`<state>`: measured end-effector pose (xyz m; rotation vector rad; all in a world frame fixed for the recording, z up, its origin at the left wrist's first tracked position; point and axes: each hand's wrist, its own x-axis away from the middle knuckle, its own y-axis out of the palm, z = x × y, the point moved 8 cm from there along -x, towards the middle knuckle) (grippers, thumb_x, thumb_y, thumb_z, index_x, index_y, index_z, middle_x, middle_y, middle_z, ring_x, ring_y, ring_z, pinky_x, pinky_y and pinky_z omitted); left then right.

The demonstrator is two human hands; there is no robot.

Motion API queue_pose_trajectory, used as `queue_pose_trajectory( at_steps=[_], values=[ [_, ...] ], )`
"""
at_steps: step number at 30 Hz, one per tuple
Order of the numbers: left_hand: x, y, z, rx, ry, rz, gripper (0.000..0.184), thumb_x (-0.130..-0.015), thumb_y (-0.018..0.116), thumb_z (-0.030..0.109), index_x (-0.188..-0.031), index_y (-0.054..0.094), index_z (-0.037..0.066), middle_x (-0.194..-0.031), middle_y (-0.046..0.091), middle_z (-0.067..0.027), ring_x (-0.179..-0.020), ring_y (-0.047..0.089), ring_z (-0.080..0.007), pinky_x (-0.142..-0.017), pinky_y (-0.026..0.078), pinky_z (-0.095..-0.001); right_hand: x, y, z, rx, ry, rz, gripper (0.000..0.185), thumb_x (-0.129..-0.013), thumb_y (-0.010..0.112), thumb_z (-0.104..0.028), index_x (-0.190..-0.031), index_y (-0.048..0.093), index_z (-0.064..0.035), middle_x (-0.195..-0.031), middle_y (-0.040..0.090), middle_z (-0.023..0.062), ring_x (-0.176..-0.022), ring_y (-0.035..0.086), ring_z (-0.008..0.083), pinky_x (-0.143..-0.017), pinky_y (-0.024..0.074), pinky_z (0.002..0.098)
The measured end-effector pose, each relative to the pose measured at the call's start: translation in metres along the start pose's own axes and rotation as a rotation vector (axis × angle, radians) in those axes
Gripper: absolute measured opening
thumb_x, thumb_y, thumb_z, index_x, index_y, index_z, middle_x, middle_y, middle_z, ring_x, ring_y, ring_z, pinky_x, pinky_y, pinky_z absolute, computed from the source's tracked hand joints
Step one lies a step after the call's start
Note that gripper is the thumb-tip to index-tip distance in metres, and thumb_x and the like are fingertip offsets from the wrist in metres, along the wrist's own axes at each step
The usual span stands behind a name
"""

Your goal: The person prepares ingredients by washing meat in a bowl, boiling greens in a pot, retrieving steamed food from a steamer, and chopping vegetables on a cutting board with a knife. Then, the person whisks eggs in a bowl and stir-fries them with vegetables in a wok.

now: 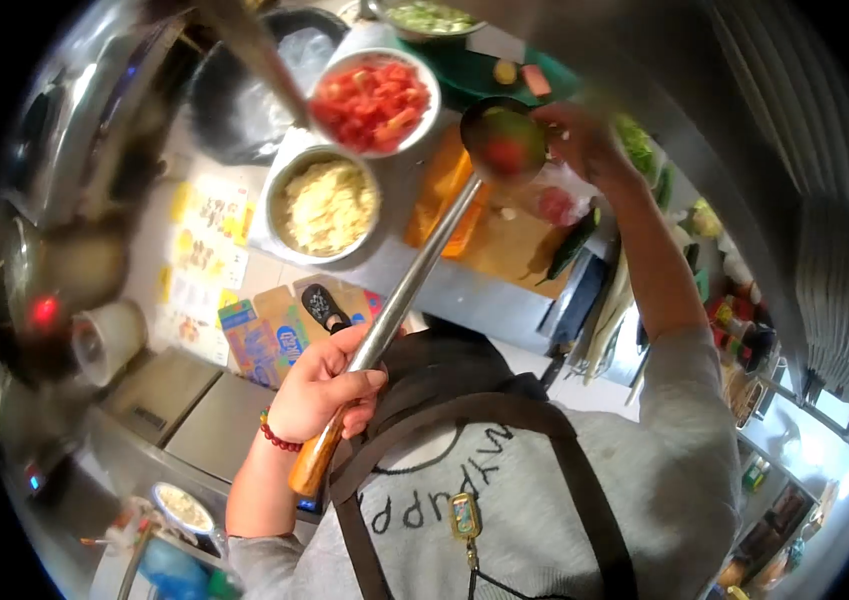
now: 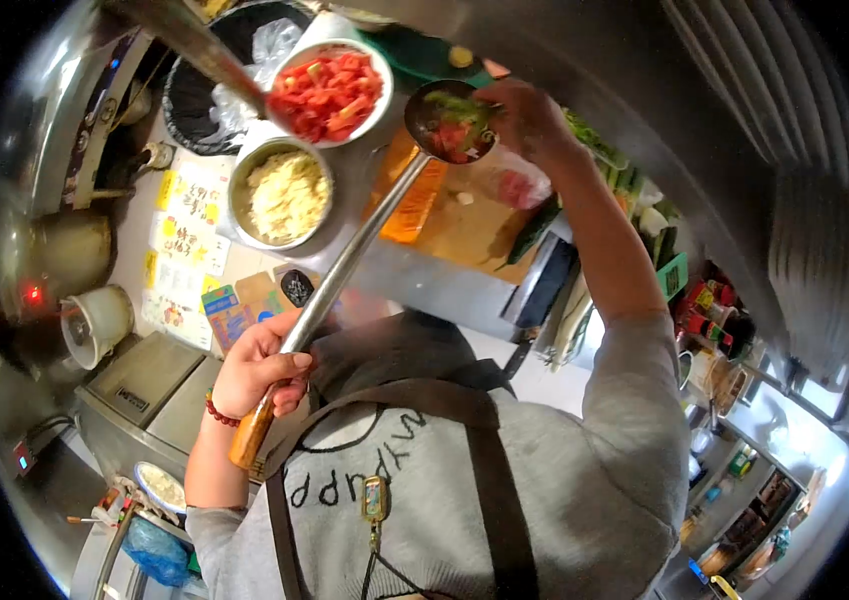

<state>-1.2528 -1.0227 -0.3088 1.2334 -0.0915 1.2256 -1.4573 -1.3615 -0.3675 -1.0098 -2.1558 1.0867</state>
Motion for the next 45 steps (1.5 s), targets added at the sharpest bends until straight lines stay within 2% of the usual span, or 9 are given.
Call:
queue_pose_trajectory(
  at_steps=[13, 16, 19, 25, 29, 31, 35, 40, 45],
  values=[
    [0.294, -0.249, 0.027, 0.166, 0.278, 0.171, 0.045, -0.086, 0.052, 0.002, -0.13, 0.042, 0.0, -0.068, 0.048, -0.0005, -0.043, 0.041, -0.0046, -0.037, 0.034, -0.0189, -0.03, 0.143, -0.462, 0.026, -0.539, 0.339, 0.036, -0.072, 0.067, -0.005, -0.108, 0.062, -0.0061, -0.099, 0.064, 0.0131, -0.101, 0.06, 0.0286, -0.088, 0.0477, 0.036],
    [0.348, -0.296, 0.051, 0.154, 0.434, 0.271, 0.041, -0.089, 0.051, 0.004, -0.129, 0.044, 0.003, -0.063, 0.045, 0.0021, -0.045, 0.042, -0.0045, -0.039, 0.034, -0.0197, -0.081, 0.232, -0.475, -0.141, -0.29, 0.038, 0.034, -0.067, 0.068, -0.004, -0.101, 0.061, -0.0087, -0.092, 0.064, 0.0093, -0.1, 0.056, 0.029, -0.083, 0.0446, 0.0424],
    [0.37, -0.352, 0.098, 0.198, 0.662, 0.287, 0.043, -0.089, 0.053, 0.006, -0.13, 0.039, 0.0, -0.07, 0.048, -0.0009, -0.054, 0.048, -0.0076, -0.047, 0.041, -0.0215, -0.065, 0.285, -0.602, -0.182, -0.784, -0.139, 0.033, -0.069, 0.071, -0.01, -0.101, 0.063, -0.0064, -0.104, 0.063, 0.0129, -0.104, 0.057, 0.0317, -0.09, 0.046, 0.037],
    [0.36, -0.467, 0.245, 0.151, 1.062, 0.419, 0.037, -0.088, 0.059, 0.009, -0.121, 0.044, -0.002, -0.08, 0.056, -0.0043, -0.073, 0.054, -0.0094, -0.064, 0.047, -0.0219, -0.049, 0.386, -0.763, -1.349, 0.06, -1.227, 0.036, -0.097, 0.046, -0.035, -0.123, 0.047, -0.0094, -0.109, 0.06, 0.0073, -0.095, 0.062, 0.0188, -0.084, 0.0501, 0.0333],
    [0.361, -0.525, 0.37, -0.031, 1.062, 0.419, 0.031, -0.092, 0.056, 0.014, -0.119, 0.047, 0.002, -0.084, 0.057, -0.0042, -0.071, 0.053, -0.0099, -0.063, 0.046, -0.0197, -0.164, 0.414, -0.825, -1.707, 0.306, -1.039, 0.027, -0.096, 0.041, -0.032, -0.107, 0.046, -0.0073, -0.089, 0.056, 0.0097, -0.066, 0.056, 0.0212, -0.06, 0.048, 0.0331],
    [0.364, -0.563, 0.433, -0.186, 1.043, 0.491, 0.033, -0.095, 0.053, 0.025, -0.12, 0.051, 0.004, -0.101, 0.063, -0.0078, -0.091, 0.055, -0.011, -0.08, 0.047, -0.0252, -0.24, 0.399, -0.862, -1.542, -0.161, -0.807, 0.018, -0.094, 0.043, -0.022, -0.101, 0.046, -0.0059, -0.083, 0.055, 0.0089, -0.056, 0.052, 0.0197, -0.051, 0.0442, 0.032],
    [0.383, -0.675, 0.493, -0.194, 1.316, 0.62, 0.047, -0.089, 0.061, 0.014, -0.131, 0.045, 0.0, -0.108, 0.064, -0.0116, -0.101, 0.059, -0.0133, -0.088, 0.046, -0.029, -0.426, 0.407, -0.892, -1.217, -0.201, -0.627, 0.01, -0.09, 0.051, -0.013, -0.093, 0.05, -0.0032, -0.074, 0.055, 0.0082, -0.053, 0.051, 0.0169, -0.045, 0.0408, 0.0277],
    [0.352, -0.84, 0.353, -0.22, 0.882, 1.151, 0.038, -0.074, 0.061, -0.006, -0.111, 0.06, 0.004, -0.078, 0.068, -0.0046, -0.072, 0.065, -0.0109, -0.066, 0.052, -0.0264, -0.624, 0.445, -0.937, -0.913, -0.153, -0.495, 0.016, -0.078, 0.058, -0.001, -0.094, 0.054, 0.003, -0.066, 0.054, 0.0059, -0.053, 0.051, 0.0134, -0.045, 0.0409, 0.0261],
    [0.327, -0.847, 0.155, 0.118, 0.554, 1.136, 0.053, -0.076, 0.066, -0.003, -0.126, 0.05, 0.0, -0.126, 0.055, -0.0149, -0.119, 0.051, -0.0231, -0.099, 0.04, -0.033, -0.725, 0.472, -0.999, -0.321, -0.226, -0.216, 0.02, -0.076, 0.055, -0.004, -0.093, 0.06, 0.0044, -0.064, 0.056, 0.0104, -0.053, 0.055, 0.0168, -0.047, 0.0439, 0.0306]
  ],
)
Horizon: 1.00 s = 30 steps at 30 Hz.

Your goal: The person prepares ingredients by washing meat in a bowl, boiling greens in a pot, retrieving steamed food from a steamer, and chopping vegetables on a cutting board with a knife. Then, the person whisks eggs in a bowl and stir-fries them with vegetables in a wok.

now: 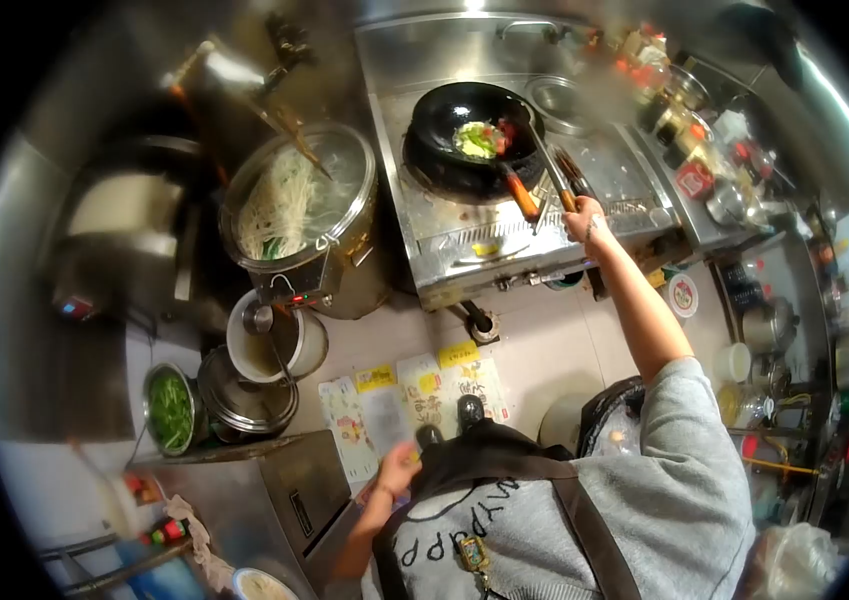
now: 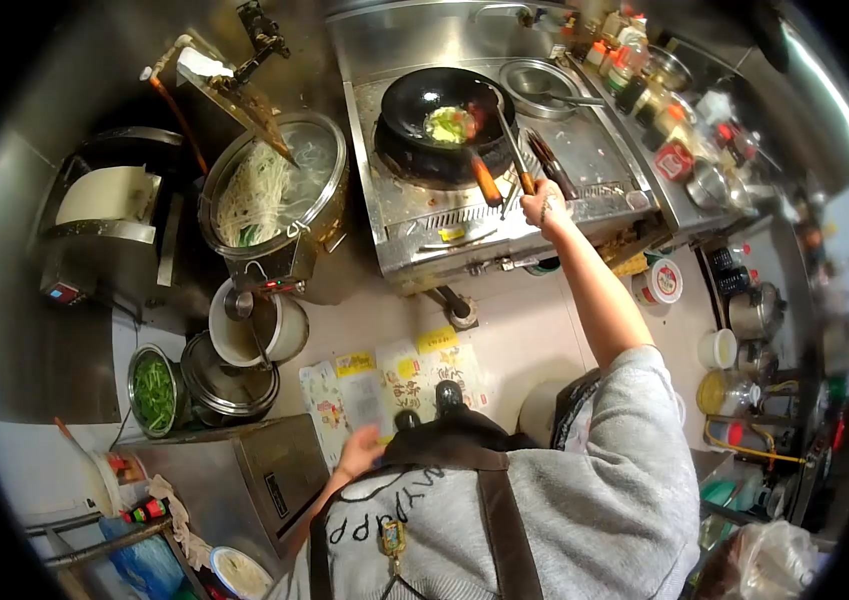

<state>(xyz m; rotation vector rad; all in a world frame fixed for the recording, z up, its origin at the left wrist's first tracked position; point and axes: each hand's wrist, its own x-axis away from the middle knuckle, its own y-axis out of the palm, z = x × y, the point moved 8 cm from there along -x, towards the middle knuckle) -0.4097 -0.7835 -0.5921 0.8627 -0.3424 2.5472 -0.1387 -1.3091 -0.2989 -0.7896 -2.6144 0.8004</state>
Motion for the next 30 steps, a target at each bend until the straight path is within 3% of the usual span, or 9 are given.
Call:
queue_pose_trajectory(
  at_steps=[2, 6, 14, 19, 22, 23, 24, 29, 30],
  values=[
    [0.031, 0.007, -0.035, 0.373, -0.089, -0.129, 0.053, -0.082, 0.065, 0.002, -0.131, 0.044, -0.002, -0.129, 0.052, -0.0149, -0.122, 0.048, -0.0216, -0.101, 0.038, -0.0332, -0.042, 0.029, 0.004, 0.197, -0.141, 0.003, 0.021, -0.075, 0.055, -0.004, -0.093, 0.061, 0.0055, -0.067, 0.06, 0.0136, -0.054, 0.057, 0.0194, -0.048, 0.0453, 0.0329],
    [0.048, -0.013, -0.058, 0.242, -0.255, -0.054, 0.05, -0.085, 0.062, 0.006, -0.132, 0.044, -0.002, -0.131, 0.051, -0.0142, -0.121, 0.048, -0.0213, -0.102, 0.037, -0.0331, -0.057, 0.069, -0.006, -0.489, 0.131, -0.344, 0.008, -0.074, 0.053, 0.0, -0.078, 0.057, 0.0056, -0.059, 0.05, 0.0055, -0.045, 0.042, 0.0111, -0.041, 0.0301, 0.026],
    [0.021, -0.077, -0.036, 0.245, -0.172, 0.036, 0.046, -0.091, 0.055, 0.014, -0.132, 0.043, -0.002, -0.134, 0.048, -0.0128, -0.121, 0.049, -0.0206, -0.103, 0.035, -0.033, -0.027, 0.024, -0.042, 0.476, -0.213, -0.237, 0.019, -0.074, 0.057, -0.005, -0.089, 0.062, 0.004, -0.068, 0.062, 0.0171, -0.061, 0.061, 0.0248, -0.059, 0.0475, 0.0375],
    [0.028, -0.06, -0.016, 0.112, 0.091, -0.15, 0.044, -0.095, 0.051, 0.018, -0.133, 0.042, -0.002, -0.136, 0.046, -0.0119, -0.12, 0.049, -0.0201, -0.104, 0.034, -0.0329, -0.069, 0.074, -0.045, 0.884, -0.368, -0.153, 0.034, -0.077, 0.054, -0.005, -0.11, 0.061, -0.0071, -0.095, 0.064, 0.0216, -0.094, 0.061, 0.0378, -0.078, 0.0481, 0.0405],
    [0.076, -0.046, 0.009, -0.21, 0.315, -0.123, 0.042, -0.098, 0.047, 0.021, -0.133, 0.043, -0.001, -0.138, 0.045, -0.0113, -0.119, 0.05, -0.0198, -0.104, 0.033, -0.0323, -0.047, 0.074, -0.045, 0.694, -0.477, -0.203, 0.036, -0.087, 0.046, -0.007, -0.122, 0.055, -0.0068, -0.108, 0.064, 0.0185, -0.101, 0.06, 0.0333, -0.083, 0.0468, 0.0406],
    [0.098, -0.061, 0.004, 0.129, 0.174, 0.016, 0.04, -0.097, 0.049, 0.022, -0.131, 0.046, 0.001, -0.133, 0.049, -0.0126, -0.115, 0.053, -0.0199, -0.101, 0.037, -0.0316, -0.051, 0.069, -0.018, 0.297, -0.225, -0.34, 0.035, -0.09, 0.046, -0.009, -0.123, 0.055, -0.0062, -0.106, 0.065, 0.0164, -0.097, 0.063, 0.0279, -0.082, 0.0471, 0.0381],
    [0.116, -0.065, -0.024, 0.335, 0.041, 0.18, 0.04, -0.096, 0.051, 0.023, -0.129, 0.049, 0.002, -0.127, 0.053, -0.0132, -0.111, 0.056, -0.0199, -0.097, 0.04, -0.0312, -0.141, 0.072, 0.072, 0.544, -0.426, -0.318, 0.035, -0.09, 0.049, -0.01, -0.125, 0.055, -0.0082, -0.107, 0.064, 0.0165, -0.094, 0.063, 0.0257, -0.082, 0.0473, 0.037],
    [0.226, -0.058, -0.134, 0.529, -0.423, 0.832, 0.048, -0.084, 0.064, 0.033, -0.119, 0.057, 0.001, -0.094, 0.068, -0.0119, -0.085, 0.065, -0.0184, -0.074, 0.05, -0.0308, 0.012, 0.068, -0.033, 0.604, -0.934, 0.404, 0.053, -0.081, 0.069, -0.031, -0.122, 0.054, 0.0002, -0.112, 0.06, 0.0201, -0.1, 0.059, 0.0344, -0.087, 0.0476, 0.0419],
    [0.239, -0.052, -0.152, 0.537, -0.478, 0.844, 0.049, -0.083, 0.065, 0.033, -0.119, 0.057, 0.001, -0.092, 0.068, -0.0117, -0.082, 0.065, -0.0181, -0.072, 0.05, -0.0306, 0.044, 0.101, -0.047, 0.479, -1.32, 0.508, 0.048, -0.082, 0.068, -0.028, -0.118, 0.055, 0.0012, -0.109, 0.061, 0.019, -0.095, 0.06, 0.0327, -0.084, 0.0495, 0.0405]
  ],
)
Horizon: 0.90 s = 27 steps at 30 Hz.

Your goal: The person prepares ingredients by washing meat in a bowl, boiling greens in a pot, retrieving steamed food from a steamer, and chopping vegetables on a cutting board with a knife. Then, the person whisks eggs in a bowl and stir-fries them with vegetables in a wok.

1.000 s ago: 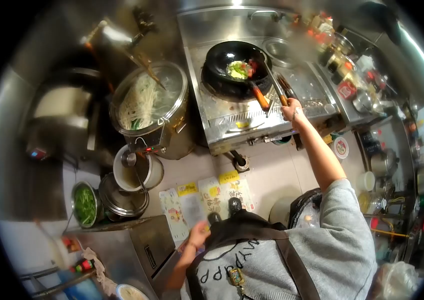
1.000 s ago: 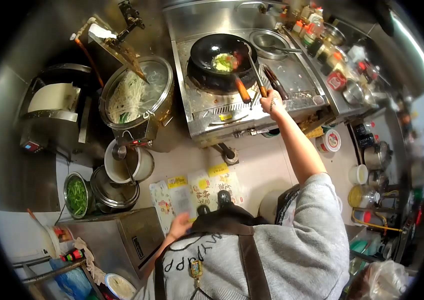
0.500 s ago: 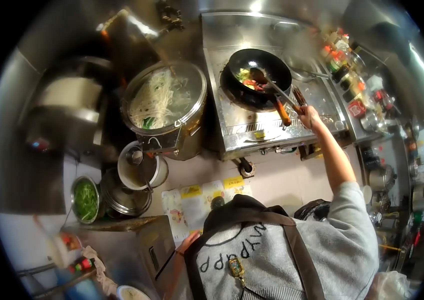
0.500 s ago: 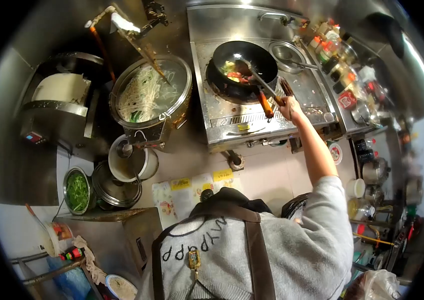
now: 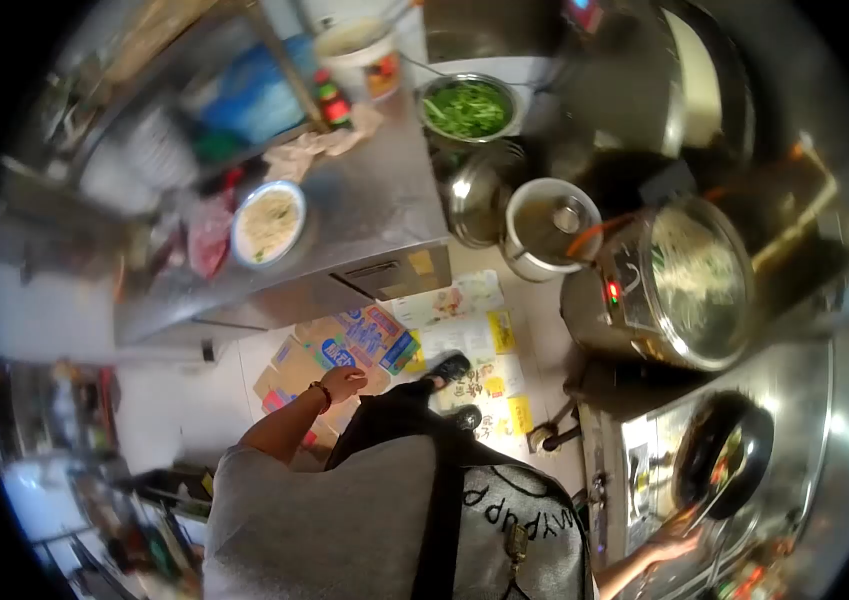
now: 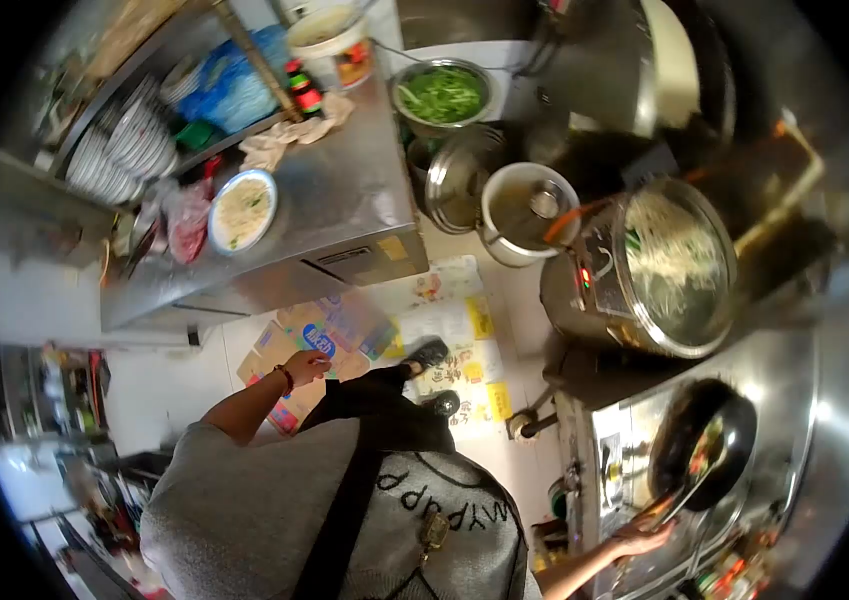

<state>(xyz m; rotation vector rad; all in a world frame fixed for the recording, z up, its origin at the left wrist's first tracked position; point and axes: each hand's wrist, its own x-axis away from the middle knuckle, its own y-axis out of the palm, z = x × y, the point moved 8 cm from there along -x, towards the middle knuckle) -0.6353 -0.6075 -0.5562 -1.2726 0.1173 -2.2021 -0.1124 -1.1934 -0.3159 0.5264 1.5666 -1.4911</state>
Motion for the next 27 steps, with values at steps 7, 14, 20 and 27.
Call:
queue_pose_trajectory(
  at_steps=[7, 14, 20, 27],
  values=[
    [0.024, -0.073, -0.077, 0.504, 0.049, 0.223, 0.042, -0.083, 0.065, 0.028, -0.113, 0.058, 0.0, -0.085, 0.067, -0.0098, -0.071, 0.065, -0.0154, -0.062, 0.051, -0.0293, -0.035, 0.101, -0.402, -1.434, 0.321, -0.794, 0.052, -0.083, 0.045, 0.011, -0.132, 0.046, -0.0054, -0.126, 0.05, 0.0103, -0.104, 0.054, 0.0191, -0.085, 0.0468, 0.0271],
    [-0.019, -0.292, -0.072, 0.378, 0.381, 0.985, 0.038, -0.081, 0.065, 0.011, -0.114, 0.053, -0.002, -0.095, 0.065, -0.0142, -0.084, 0.064, -0.0255, -0.075, 0.051, -0.0352, -0.104, -0.156, -0.879, -1.763, -0.766, -0.923, 0.032, -0.085, 0.047, 0.009, -0.114, 0.057, -0.0001, -0.117, 0.055, 0.014, -0.103, 0.058, 0.0207, -0.083, 0.0474, 0.026],
    [-0.143, -0.411, -0.193, 0.816, 0.231, 1.166, 0.044, -0.085, 0.061, 0.02, -0.119, 0.048, -0.005, -0.109, 0.057, -0.0231, -0.104, 0.054, -0.0387, -0.093, 0.041, -0.0437, -0.12, -0.246, -1.261, -1.849, -0.961, -0.936, 0.025, -0.09, 0.047, -0.004, -0.112, 0.058, -0.0009, -0.1, 0.065, 0.0157, -0.09, 0.065, 0.022, -0.079, 0.05, 0.0282],
    [-0.143, -0.373, -0.11, 0.355, 0.164, 0.871, 0.049, -0.086, 0.059, 0.039, -0.115, 0.053, 0.0, -0.106, 0.059, -0.0245, -0.099, 0.057, -0.0387, -0.086, 0.044, -0.0441, -0.043, -0.157, -1.491, -0.681, -1.498, -0.995, 0.024, -0.071, 0.064, -0.007, -0.093, 0.065, 0.0029, -0.092, 0.066, 0.0214, -0.08, 0.065, 0.0306, -0.067, 0.0512, 0.0393]
  ],
)
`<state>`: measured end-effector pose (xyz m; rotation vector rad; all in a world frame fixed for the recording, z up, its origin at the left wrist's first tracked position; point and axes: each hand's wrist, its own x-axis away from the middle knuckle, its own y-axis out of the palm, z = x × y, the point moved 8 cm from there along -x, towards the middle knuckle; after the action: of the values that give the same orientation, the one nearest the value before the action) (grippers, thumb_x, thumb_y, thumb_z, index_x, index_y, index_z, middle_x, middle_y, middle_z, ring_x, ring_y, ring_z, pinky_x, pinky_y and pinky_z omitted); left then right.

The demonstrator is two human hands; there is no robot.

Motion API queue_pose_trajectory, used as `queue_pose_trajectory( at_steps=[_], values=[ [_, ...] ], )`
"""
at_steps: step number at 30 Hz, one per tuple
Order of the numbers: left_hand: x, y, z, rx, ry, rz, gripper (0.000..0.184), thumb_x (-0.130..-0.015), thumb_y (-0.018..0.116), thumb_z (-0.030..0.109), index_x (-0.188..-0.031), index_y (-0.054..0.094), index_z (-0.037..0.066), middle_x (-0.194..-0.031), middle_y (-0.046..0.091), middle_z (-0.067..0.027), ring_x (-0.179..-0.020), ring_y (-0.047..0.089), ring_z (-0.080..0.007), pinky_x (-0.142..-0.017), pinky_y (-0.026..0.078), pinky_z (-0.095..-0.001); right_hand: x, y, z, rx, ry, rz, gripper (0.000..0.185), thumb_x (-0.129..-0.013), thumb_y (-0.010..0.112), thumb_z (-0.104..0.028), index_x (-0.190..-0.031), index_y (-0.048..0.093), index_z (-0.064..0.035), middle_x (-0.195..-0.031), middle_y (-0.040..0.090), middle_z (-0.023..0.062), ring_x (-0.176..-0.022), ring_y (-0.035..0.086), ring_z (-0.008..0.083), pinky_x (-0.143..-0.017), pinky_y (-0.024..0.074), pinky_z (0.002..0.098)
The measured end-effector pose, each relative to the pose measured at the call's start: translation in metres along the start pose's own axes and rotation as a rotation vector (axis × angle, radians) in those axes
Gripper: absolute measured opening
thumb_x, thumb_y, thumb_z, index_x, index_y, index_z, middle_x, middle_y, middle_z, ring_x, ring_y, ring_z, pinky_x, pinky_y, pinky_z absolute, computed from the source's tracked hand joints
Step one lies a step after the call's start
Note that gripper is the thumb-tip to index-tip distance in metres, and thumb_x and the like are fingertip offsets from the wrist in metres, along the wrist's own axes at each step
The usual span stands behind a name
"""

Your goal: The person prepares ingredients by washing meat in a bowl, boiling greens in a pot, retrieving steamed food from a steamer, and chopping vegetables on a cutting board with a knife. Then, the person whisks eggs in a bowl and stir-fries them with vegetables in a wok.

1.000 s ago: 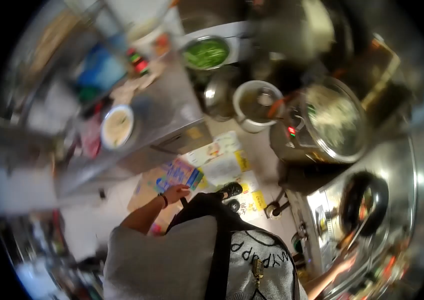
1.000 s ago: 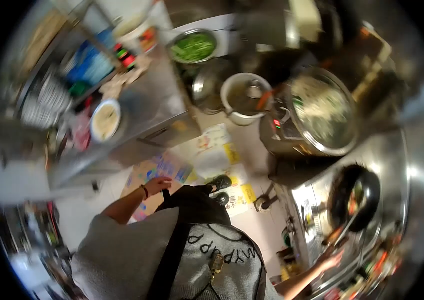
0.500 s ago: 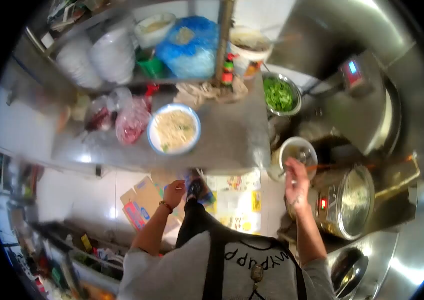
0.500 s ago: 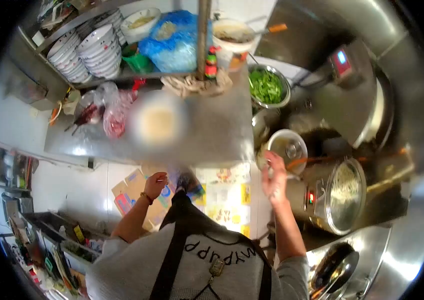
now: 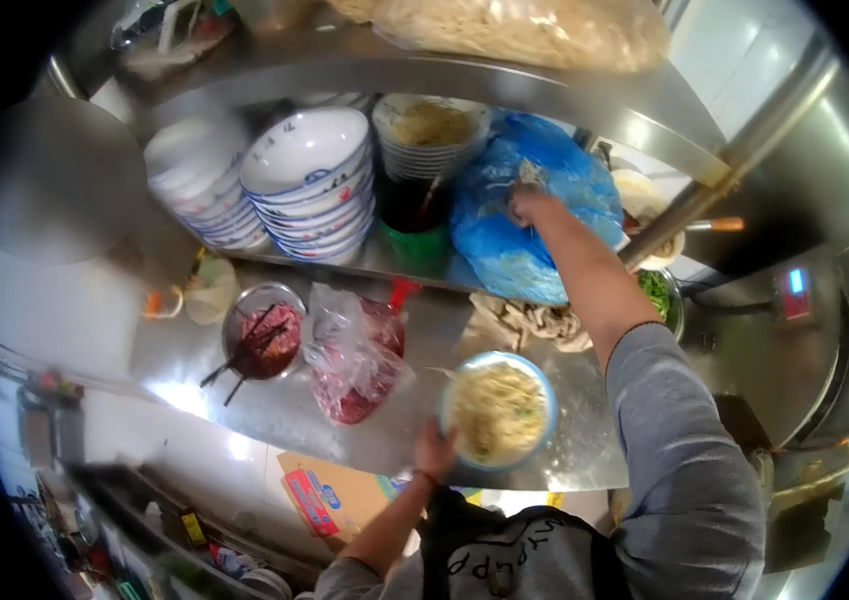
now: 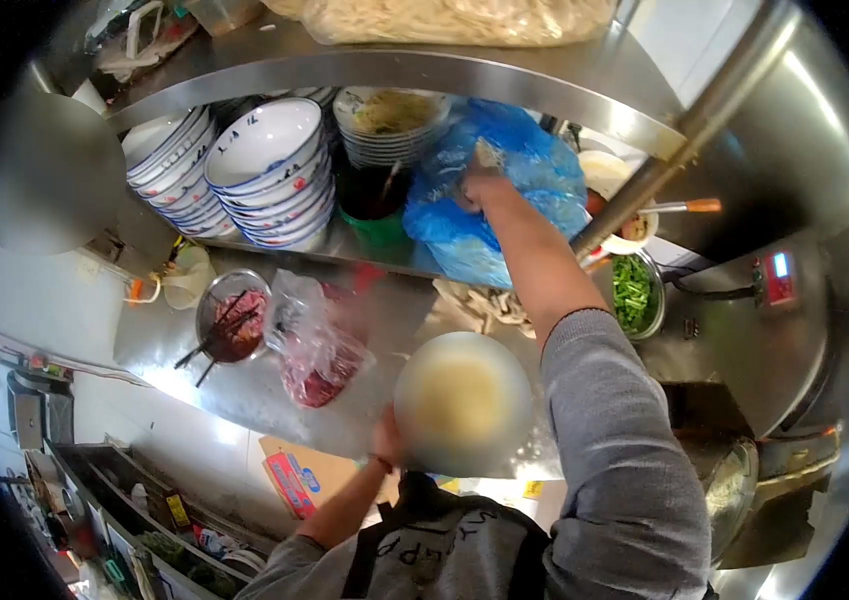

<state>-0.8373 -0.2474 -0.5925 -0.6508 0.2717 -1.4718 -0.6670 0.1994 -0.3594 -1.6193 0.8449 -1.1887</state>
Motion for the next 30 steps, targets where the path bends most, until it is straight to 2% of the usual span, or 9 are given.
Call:
queue_pose_trajectory(
  at_steps=[7, 11, 12, 13, 15, 18, 22, 26, 30],
  values=[
    [0.03, 0.092, 0.059, 0.534, -0.024, -0.494, 0.027, -0.088, 0.056, 0.029, -0.104, 0.058, 0.007, -0.092, 0.063, -0.0134, -0.088, 0.062, -0.0302, -0.078, 0.047, -0.0395, 0.004, 0.0, -0.02, 0.263, 0.022, -0.058, 0.029, -0.07, 0.066, -0.026, -0.086, 0.069, -0.0007, -0.09, 0.067, 0.0192, -0.084, 0.064, 0.0332, -0.067, 0.0497, 0.0425],
    [0.037, 0.017, 0.07, -0.223, 0.8, -0.002, 0.018, -0.091, 0.055, 0.018, -0.106, 0.059, 0.009, -0.094, 0.064, -0.0087, -0.091, 0.062, -0.0236, -0.079, 0.049, -0.0337, -0.084, 0.065, 0.031, -0.011, -0.09, 0.271, 0.029, -0.076, 0.059, -0.029, -0.086, 0.069, -0.0039, -0.091, 0.068, 0.0155, -0.084, 0.065, 0.0309, -0.07, 0.0503, 0.0406],
    [0.017, -0.009, 0.035, 0.35, 0.364, -0.157, 0.018, -0.091, 0.055, 0.016, -0.107, 0.058, 0.008, -0.095, 0.063, -0.0069, -0.091, 0.062, -0.0209, -0.078, 0.049, -0.0315, -0.101, 0.08, 0.054, -0.196, -0.001, 0.594, 0.027, -0.078, 0.058, -0.025, -0.092, 0.07, -0.0049, -0.092, 0.068, 0.0152, -0.085, 0.066, 0.031, -0.071, 0.0509, 0.0396],
    [0.01, -0.02, 0.003, 0.868, -0.121, -0.324, 0.018, -0.091, 0.056, 0.013, -0.108, 0.058, 0.008, -0.095, 0.063, -0.0052, -0.091, 0.061, -0.0182, -0.077, 0.049, -0.0293, -0.102, 0.083, 0.075, -0.45, -0.099, 0.301, 0.032, -0.076, 0.062, -0.03, -0.095, 0.069, -0.0049, -0.095, 0.068, 0.0153, -0.088, 0.065, 0.0302, -0.074, 0.0505, 0.039],
    [0.005, -0.074, 0.003, 0.85, -0.189, -0.175, 0.018, -0.091, 0.057, 0.013, -0.108, 0.056, 0.005, -0.096, 0.062, -0.0026, -0.09, 0.061, -0.0153, -0.075, 0.049, -0.0275, -0.087, 0.019, 0.079, -0.623, -0.22, 0.14, 0.05, -0.069, 0.071, -0.039, -0.104, 0.065, -0.0048, -0.102, 0.066, 0.0142, -0.092, 0.064, 0.0274, -0.08, 0.0489, 0.0365],
    [0.012, -0.099, 0.003, 0.852, -0.33, -0.128, 0.029, -0.089, 0.062, 0.018, -0.115, 0.054, 0.007, -0.098, 0.063, -0.005, -0.085, 0.061, -0.0162, -0.071, 0.05, -0.0276, 0.01, -0.109, 0.039, -0.098, 0.028, 0.447, 0.079, -0.055, 0.081, -0.047, -0.118, 0.055, -0.0059, -0.119, 0.059, 0.013, -0.106, 0.057, 0.024, -0.09, 0.0435, 0.0302],
    [0.002, -0.082, 0.053, 0.917, -0.297, -0.305, 0.028, -0.09, 0.06, 0.017, -0.115, 0.053, 0.007, -0.102, 0.062, -0.0067, -0.088, 0.06, -0.0176, -0.074, 0.05, -0.0287, 0.03, -0.124, 0.049, 0.071, 0.177, 0.466, 0.079, -0.062, 0.072, -0.059, -0.118, 0.055, -0.006, -0.123, 0.057, 0.0139, -0.113, 0.052, 0.0238, -0.096, 0.0399, 0.0293],
    [-0.017, -0.084, 0.162, 1.074, -0.249, -0.475, 0.029, -0.091, 0.056, 0.019, -0.116, 0.052, 0.006, -0.108, 0.06, -0.0103, -0.095, 0.059, -0.0227, -0.085, 0.049, -0.0359, 0.041, -0.112, 0.082, -0.51, 0.142, 0.681, 0.065, -0.077, 0.06, -0.052, -0.123, 0.053, -0.0067, -0.129, 0.053, 0.0124, -0.119, 0.049, 0.0247, -0.101, 0.035, 0.0325],
    [-0.034, -0.115, 0.294, 1.384, 0.207, -0.698, 0.035, -0.092, 0.053, 0.025, -0.118, 0.051, 0.001, -0.114, 0.058, -0.0134, -0.108, 0.056, -0.0267, -0.095, 0.044, -0.0413, 0.106, -0.123, 0.011, 0.48, 0.132, 0.79, 0.044, -0.086, 0.047, -0.024, -0.126, 0.051, -0.0045, -0.128, 0.05, 0.0166, -0.117, 0.048, 0.0324, -0.095, 0.0381, 0.0493]
  ],
)
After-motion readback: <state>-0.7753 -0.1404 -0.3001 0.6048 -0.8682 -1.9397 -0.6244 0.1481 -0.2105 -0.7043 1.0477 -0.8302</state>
